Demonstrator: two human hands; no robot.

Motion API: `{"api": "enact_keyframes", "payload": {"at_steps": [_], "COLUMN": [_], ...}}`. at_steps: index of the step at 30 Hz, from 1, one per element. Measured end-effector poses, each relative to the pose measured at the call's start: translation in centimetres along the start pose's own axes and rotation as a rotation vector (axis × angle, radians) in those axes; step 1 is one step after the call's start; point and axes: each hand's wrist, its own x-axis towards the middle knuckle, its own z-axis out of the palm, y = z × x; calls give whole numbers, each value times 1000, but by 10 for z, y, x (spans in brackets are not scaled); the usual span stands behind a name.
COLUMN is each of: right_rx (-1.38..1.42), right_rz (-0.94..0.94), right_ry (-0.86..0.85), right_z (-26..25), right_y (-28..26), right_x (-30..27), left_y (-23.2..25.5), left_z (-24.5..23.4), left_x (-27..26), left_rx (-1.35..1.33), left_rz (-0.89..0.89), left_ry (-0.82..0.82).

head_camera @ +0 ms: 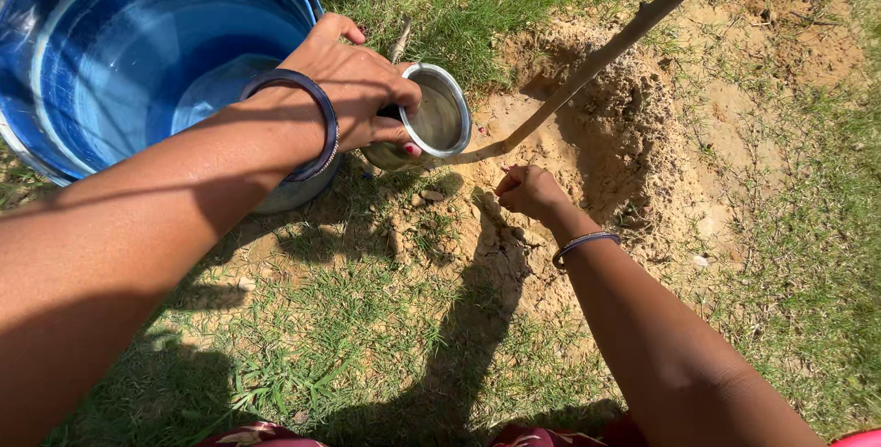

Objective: The person waters two small saplings by hand using a metal cup filled from a blue bucket. The person dips the cup into the water, pours it around the base of one plant, clears some dirt with their hands, and then repeats the process for a second sapling.

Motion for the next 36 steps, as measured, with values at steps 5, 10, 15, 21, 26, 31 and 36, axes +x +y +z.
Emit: {"api": "enact_keyframes", "payload": {"at_steps": [5, 10, 15, 21, 26, 31, 36], "right_rx": [57, 251, 176, 65, -280, -353, -344], "right_rz": [29, 100, 48, 105, -35, -56, -12], "right_ry": [-119, 630, 705, 521, 235, 93, 10], "right_z": [-77, -174, -176, -108, -29, 23, 37], "right_y": [-22, -36, -35, -9, 38, 75, 54], "right_x": [-16, -54, -60, -18, 33, 84, 74], "left_y": [6, 13, 13, 6, 6, 5, 1], "left_z": [-8, -16, -12, -4, -6, -4, -3], "left_x": [-10, -11, -5, 1, -5, -6, -5], "left_rx": [35, 31, 108, 98, 67, -25, -118], "left_rz": [-39, -82, -91, -80, -51, -37, -34], "left_ry": [-69, -102, -140, -116, -44, 26, 60]}}
